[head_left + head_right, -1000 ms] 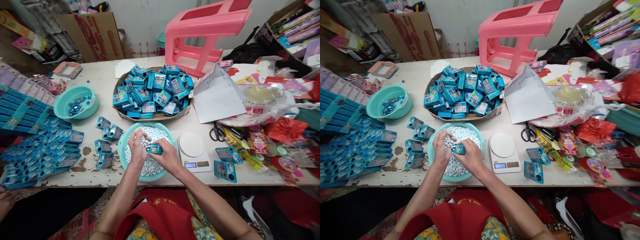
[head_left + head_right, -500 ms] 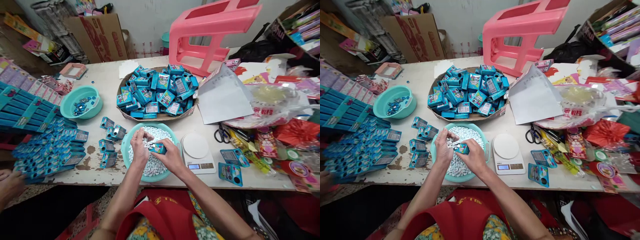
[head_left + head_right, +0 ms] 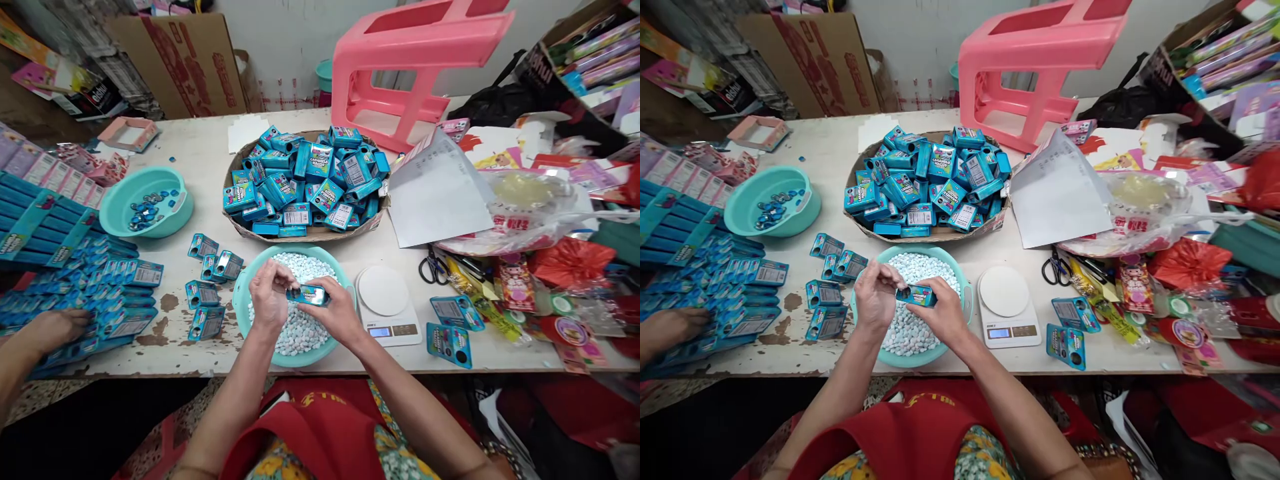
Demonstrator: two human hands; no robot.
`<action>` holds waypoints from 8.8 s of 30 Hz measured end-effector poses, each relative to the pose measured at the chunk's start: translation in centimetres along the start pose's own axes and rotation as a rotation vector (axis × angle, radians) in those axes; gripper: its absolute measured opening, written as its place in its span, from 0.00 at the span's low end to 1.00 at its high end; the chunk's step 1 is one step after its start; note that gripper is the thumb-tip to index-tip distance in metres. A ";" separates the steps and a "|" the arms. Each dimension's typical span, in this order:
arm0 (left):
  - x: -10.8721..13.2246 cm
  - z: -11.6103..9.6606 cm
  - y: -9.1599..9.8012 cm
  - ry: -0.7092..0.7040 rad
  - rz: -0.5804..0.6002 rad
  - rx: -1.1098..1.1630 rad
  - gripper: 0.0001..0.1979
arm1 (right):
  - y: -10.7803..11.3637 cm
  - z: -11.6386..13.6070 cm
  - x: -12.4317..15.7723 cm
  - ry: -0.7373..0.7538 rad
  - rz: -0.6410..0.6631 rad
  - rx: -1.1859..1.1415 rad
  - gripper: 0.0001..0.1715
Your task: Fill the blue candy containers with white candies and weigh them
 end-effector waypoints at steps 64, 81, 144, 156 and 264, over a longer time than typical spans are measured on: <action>0.9 1.8 -2.3 0.065 -0.158 0.020 0.16 | 1.3 0.4 1.7 0.018 -0.092 0.134 0.16; 0.3 1.7 -2.0 0.033 -0.183 -0.015 0.16 | 0.4 0.4 0.9 0.031 -0.076 0.128 0.18; -1.0 4.6 -0.1 0.219 0.270 -0.810 0.29 | 6.6 -2.9 4.2 0.002 -0.199 -0.097 0.23; -2.1 13.9 -0.3 0.165 0.551 -1.677 0.26 | 13.7 -8.5 16.9 -0.339 -0.725 -0.676 0.24; -0.2 3.5 1.2 0.271 0.033 0.042 0.11 | 0.7 -1.7 2.0 -0.062 -0.100 0.286 0.18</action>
Point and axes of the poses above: each hand's wrist, its own x-axis away from the middle knuckle, its own y-axis out of the back of the hand, z = x × y, the point moved 3 cm from there along -x, towards the middle knuckle, and after that the axes turned 9 degrees about z, right-handed, at the moved point
